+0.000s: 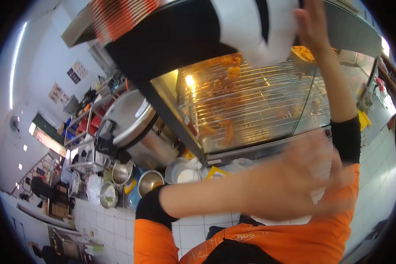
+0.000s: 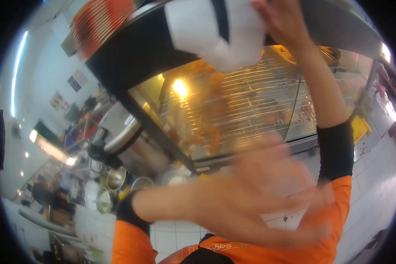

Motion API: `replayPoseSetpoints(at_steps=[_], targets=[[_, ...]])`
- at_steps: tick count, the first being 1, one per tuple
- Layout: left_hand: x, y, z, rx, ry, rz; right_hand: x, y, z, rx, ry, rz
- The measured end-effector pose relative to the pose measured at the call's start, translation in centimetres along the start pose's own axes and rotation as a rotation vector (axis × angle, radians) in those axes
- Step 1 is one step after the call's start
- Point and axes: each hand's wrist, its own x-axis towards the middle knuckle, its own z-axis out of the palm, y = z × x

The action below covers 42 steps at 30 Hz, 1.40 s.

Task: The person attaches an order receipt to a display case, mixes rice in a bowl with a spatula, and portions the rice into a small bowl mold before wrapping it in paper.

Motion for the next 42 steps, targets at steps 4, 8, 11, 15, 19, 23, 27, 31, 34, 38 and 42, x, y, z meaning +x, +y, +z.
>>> replayPoseSetpoints(at_steps=[4, 8, 11, 15, 19, 23, 27, 31, 34, 38, 42], targets=[[-1.8, 8.7, 6.0, -0.544, -0.007, 0.163, -6.1, -0.2, 2.1, -0.049, 0.35, -0.114], [-2.3, 12.4, 8.1, -0.549, 0.042, 0.222, -15.2, -12.4, 3.8, 0.39, 0.108, -0.042], [-2.2, 15.3, 8.3, -0.99, 0.251, 0.604, -19.9, -24.2, 5.8, 0.858, -0.2, -0.049], [-3.9, 18.3, 1.6, -1.036, 0.056, 0.293, -21.0, -38.1, 9.7, 1.158, -0.386, -0.259], [-9.0, 21.9, -8.2, -1.145, 0.053, -0.093, -22.3, -50.8, 12.2, 1.434, -0.647, -0.181], [-17.8, 28.2, -18.5, -0.837, 0.133, -0.668, -18.7, -62.3, 13.2, 1.72, -0.803, -0.279], [-27.4, 34.5, -24.5, -0.259, 0.575, -1.241, -17.1, -72.4, 18.5, 1.662, -0.73, -0.477], [-36.2, 38.5, -25.9, -0.13, 1.221, -1.455, -11.0, -81.4, 26.6, 1.301, -0.585, -0.577], [-41.5, 38.9, -28.3, -0.05, 1.31, -1.472, -8.2, -88.1, 35.4, 0.483, -0.433, -0.898], [-47.4, 39.7, -32.5, 0.112, 1.306, -1.55, -11.9, -93.3, 46.1, 0.088, -1.098, -1.077], [-53.9, 40.5, -39.6, 0.372, 1.254, -1.798, -11.0, -90.7, 49.4, 0.331, -1.249, -0.925]])
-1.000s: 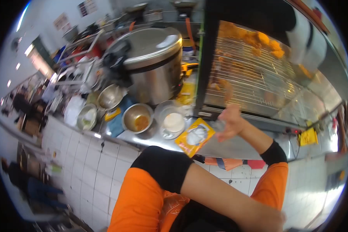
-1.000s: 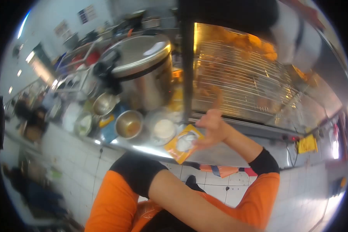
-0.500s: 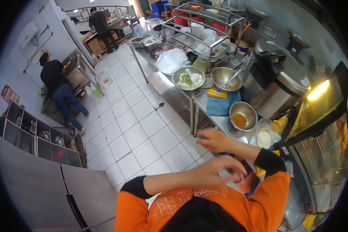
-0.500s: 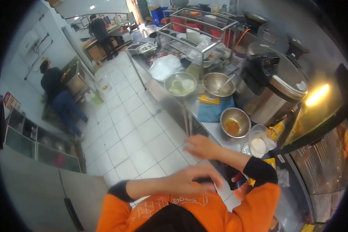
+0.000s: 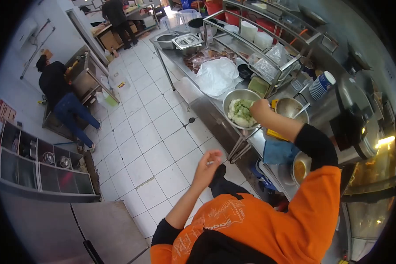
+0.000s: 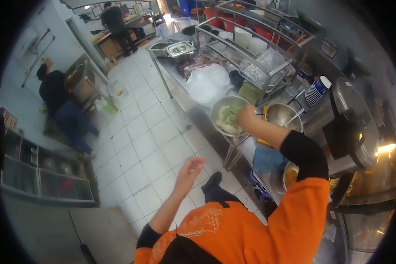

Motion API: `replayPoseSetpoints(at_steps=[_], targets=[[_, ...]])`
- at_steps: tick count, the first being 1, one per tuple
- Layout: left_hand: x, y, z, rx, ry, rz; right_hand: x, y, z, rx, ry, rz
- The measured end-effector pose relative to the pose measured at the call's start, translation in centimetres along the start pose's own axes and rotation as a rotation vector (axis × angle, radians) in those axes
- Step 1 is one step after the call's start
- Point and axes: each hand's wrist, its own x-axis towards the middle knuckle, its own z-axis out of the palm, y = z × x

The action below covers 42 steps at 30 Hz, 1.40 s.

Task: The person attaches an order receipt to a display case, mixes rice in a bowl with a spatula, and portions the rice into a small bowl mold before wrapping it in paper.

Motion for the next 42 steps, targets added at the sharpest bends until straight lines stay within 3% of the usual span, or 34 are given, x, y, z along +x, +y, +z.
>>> replayPoseSetpoints(at_steps=[3, 5, 8, 10, 15, 21, 26, 29, 32, 33, 42], targets=[[9.6, -3.2, -1.4, -0.003, 0.023, 0.032, -3.9, 3.7, -4.5, 0.245, 0.035, 0.019], [16.8, -4.7, -1.5, 0.1, -0.017, -0.061, -5.0, 5.1, -7.2, 0.379, 0.05, 0.06], [25.2, -3.1, -1.5, -0.086, -0.118, -0.375, -4.4, 5.7, -7.3, 0.49, -0.064, 0.169], [28.1, -3.4, -1.7, -0.15, -0.277, -0.369, -5.2, 6.8, -10.2, 0.621, -0.097, 0.278], [30.6, -4.1, -2.5, -0.189, -0.533, -0.337, -3.2, 6.5, -7.3, 0.771, -0.184, 0.393], [31.0, -4.2, -2.4, -0.27, -0.594, -0.478, 0.0, 1.3, -6.5, 0.783, -0.338, 0.504], [29.4, -6.4, -2.1, -0.354, -0.652, -0.528, 0.3, -2.3, -7.5, 0.755, -0.233, 0.76], [31.0, -5.8, -3.4, -0.43, -0.785, -0.644, 0.5, 0.2, -10.9, 0.779, -0.295, 0.742], [33.2, -4.7, -3.9, -0.324, -0.904, -0.666, 1.4, 3.1, -16.8, 0.774, -0.431, 0.837], [33.7, -4.7, -4.0, -0.332, -0.924, -0.708, 1.8, 3.1, -17.0, 0.758, -0.376, 0.929], [35.1, -5.1, -3.8, -0.402, -1.032, -0.738, 5.1, 0.7, -7.5, 0.721, -0.372, 0.966]])
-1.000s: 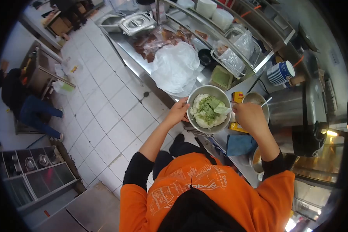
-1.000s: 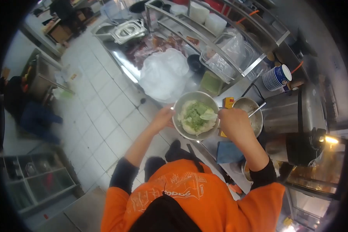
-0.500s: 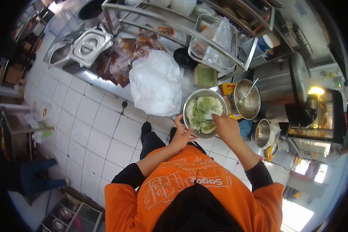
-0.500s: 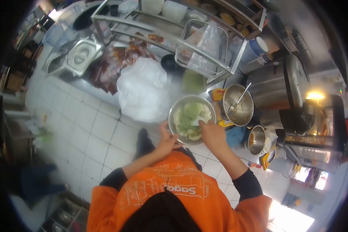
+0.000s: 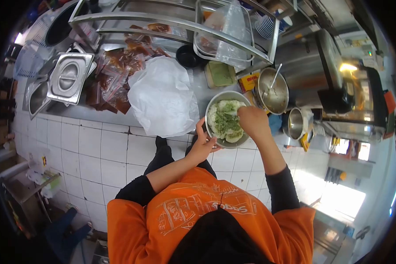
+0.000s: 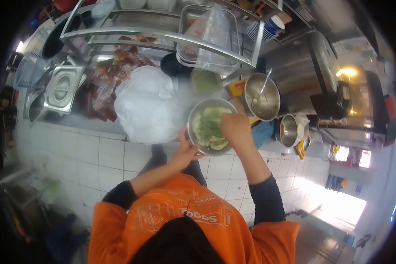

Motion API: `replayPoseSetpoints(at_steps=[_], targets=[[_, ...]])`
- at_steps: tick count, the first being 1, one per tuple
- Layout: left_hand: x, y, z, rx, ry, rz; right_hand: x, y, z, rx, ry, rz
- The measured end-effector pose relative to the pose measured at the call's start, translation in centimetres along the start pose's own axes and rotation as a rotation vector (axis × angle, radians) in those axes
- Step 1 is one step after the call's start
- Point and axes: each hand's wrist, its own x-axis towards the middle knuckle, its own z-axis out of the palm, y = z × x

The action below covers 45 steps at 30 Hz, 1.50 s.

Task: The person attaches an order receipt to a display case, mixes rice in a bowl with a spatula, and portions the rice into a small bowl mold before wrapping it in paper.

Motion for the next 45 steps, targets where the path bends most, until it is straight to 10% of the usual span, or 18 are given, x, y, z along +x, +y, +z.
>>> replayPoseSetpoints(at_steps=[13, 16, 20, 23, 42, 45], targets=[[0.9, -1.8, 3.3, -0.218, 0.039, 0.116, -5.1, -4.8, 1.3, -0.01, 0.084, 0.019], [1.3, -1.3, 1.5, -0.01, -0.041, -0.184, -5.9, -2.7, -1.2, 0.026, 0.084, -0.038], [3.8, 1.7, -1.1, 0.423, 0.224, 0.004, -8.6, -2.7, -5.0, -0.073, -0.113, -0.079], [4.6, 5.4, -1.9, 0.358, 0.013, 0.002, -8.1, -4.3, -0.8, -0.055, -0.057, -0.098], [2.2, 3.8, -1.0, 0.238, 0.069, 0.054, -8.9, -1.4, 0.1, 0.887, -0.08, 0.684], [2.0, 3.4, -1.4, 0.23, 0.059, 0.045, -8.8, -1.3, -2.0, 0.701, 0.09, 0.537]])
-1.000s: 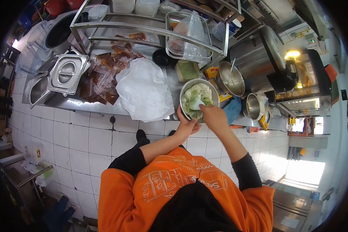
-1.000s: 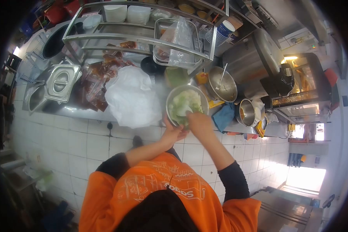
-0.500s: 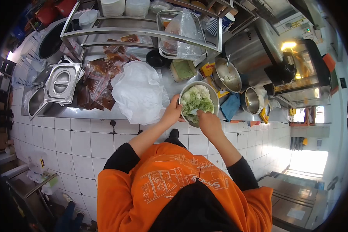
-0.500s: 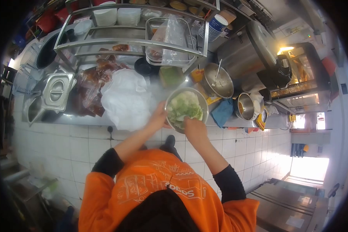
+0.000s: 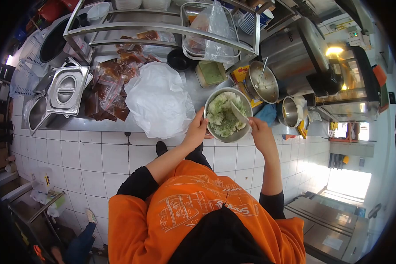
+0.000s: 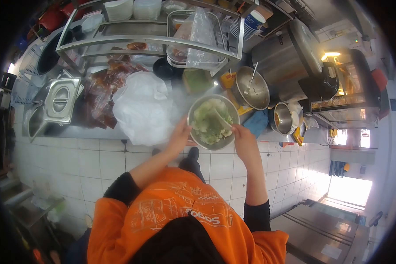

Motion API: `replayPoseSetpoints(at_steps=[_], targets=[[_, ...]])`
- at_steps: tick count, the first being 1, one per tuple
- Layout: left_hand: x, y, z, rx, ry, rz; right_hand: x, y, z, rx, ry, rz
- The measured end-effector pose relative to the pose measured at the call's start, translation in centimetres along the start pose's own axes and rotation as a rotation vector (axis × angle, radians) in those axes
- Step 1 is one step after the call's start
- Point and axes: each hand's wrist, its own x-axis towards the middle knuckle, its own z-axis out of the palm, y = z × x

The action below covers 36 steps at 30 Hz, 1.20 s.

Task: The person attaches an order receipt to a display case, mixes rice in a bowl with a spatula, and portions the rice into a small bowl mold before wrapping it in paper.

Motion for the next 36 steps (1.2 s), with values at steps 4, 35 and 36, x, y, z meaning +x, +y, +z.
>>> replayPoseSetpoints(at_steps=[4, 35, 36], targets=[[0.1, 0.1, 0.0, -0.035, -0.004, -0.012, 0.3, -3.0, 0.1, -0.115, 0.08, -0.047], [2.3, 0.1, -0.2, 0.182, 0.003, 0.055, -3.8, -1.1, -1.3, -0.23, -0.202, -0.155], [3.4, 2.6, -0.1, 0.193, -0.041, -0.012, -3.8, -1.6, 0.1, -0.253, -0.252, -0.08]])
